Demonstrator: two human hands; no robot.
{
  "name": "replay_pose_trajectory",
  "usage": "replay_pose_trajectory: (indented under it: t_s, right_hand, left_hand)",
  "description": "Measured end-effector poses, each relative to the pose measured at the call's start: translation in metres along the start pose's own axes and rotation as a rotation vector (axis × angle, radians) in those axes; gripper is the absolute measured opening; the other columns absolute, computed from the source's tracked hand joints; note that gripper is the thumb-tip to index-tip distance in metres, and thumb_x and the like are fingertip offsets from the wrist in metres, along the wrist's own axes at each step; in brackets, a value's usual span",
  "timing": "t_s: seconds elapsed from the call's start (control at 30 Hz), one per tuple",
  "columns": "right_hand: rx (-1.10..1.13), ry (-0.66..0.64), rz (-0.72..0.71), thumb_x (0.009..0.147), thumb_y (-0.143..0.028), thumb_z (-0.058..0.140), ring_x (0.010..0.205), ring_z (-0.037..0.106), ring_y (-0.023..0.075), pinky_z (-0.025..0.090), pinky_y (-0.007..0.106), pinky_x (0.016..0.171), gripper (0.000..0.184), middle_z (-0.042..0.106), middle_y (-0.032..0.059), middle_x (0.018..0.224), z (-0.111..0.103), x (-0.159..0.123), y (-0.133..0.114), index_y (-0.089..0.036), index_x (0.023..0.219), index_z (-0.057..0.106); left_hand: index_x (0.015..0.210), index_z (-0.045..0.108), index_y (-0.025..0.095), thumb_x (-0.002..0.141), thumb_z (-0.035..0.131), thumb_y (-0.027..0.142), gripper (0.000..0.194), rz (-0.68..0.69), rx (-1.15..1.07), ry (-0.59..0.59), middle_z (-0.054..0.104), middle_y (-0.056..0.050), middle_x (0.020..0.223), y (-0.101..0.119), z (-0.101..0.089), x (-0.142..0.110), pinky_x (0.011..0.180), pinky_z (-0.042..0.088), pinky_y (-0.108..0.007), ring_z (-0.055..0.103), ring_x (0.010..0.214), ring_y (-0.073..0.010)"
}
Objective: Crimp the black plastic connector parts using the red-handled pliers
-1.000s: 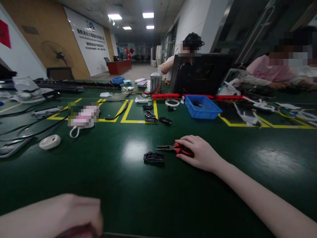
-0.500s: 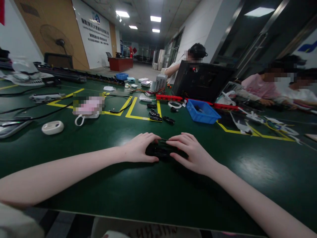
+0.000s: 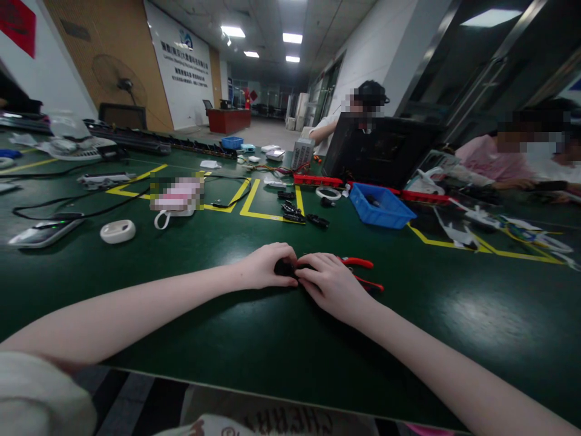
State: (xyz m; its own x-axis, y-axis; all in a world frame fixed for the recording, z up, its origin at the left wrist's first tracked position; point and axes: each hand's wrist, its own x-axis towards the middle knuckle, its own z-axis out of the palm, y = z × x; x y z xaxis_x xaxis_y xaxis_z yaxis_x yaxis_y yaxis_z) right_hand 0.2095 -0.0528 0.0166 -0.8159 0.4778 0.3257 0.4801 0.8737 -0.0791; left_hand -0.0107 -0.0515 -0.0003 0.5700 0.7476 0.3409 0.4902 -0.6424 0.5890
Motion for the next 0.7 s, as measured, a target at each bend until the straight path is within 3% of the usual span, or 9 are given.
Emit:
replay_pose_trajectory:
  t_s: [0.4, 0.7]
  right_hand:
    - [0.080, 0.064, 0.087, 0.090, -0.016, 0.058, 0.101, 0.060, 0.0244, 0.044, 0.042, 0.092, 0.008, 0.067, 0.0068, 0.101, 0.003, -0.005, -0.006, -0.021, 0.089, 0.064]
    - [0.113, 0.071, 0.098, 0.089, -0.017, 0.056, 0.101, 0.056, 0.0262, 0.045, 0.044, 0.091, 0.010, 0.061, 0.0096, 0.106, 0.005, -0.006, -0.008, -0.020, 0.095, 0.063]
  left_hand:
    - [0.095, 0.061, 0.018, 0.088, 0.071, 0.032, 0.018, 0.079, -0.034, -0.053, 0.059, -0.005, 0.106, 0.000, 0.000, -0.003, 0.088, 0.052, -0.035, 0.061, 0.099, -0.0212]
    - [0.100, 0.059, 0.019, 0.091, 0.067, 0.029, 0.016, 0.076, 0.041, -0.075, 0.056, -0.006, 0.111, 0.007, -0.002, -0.005, 0.091, 0.052, -0.036, 0.060, 0.103, -0.0219]
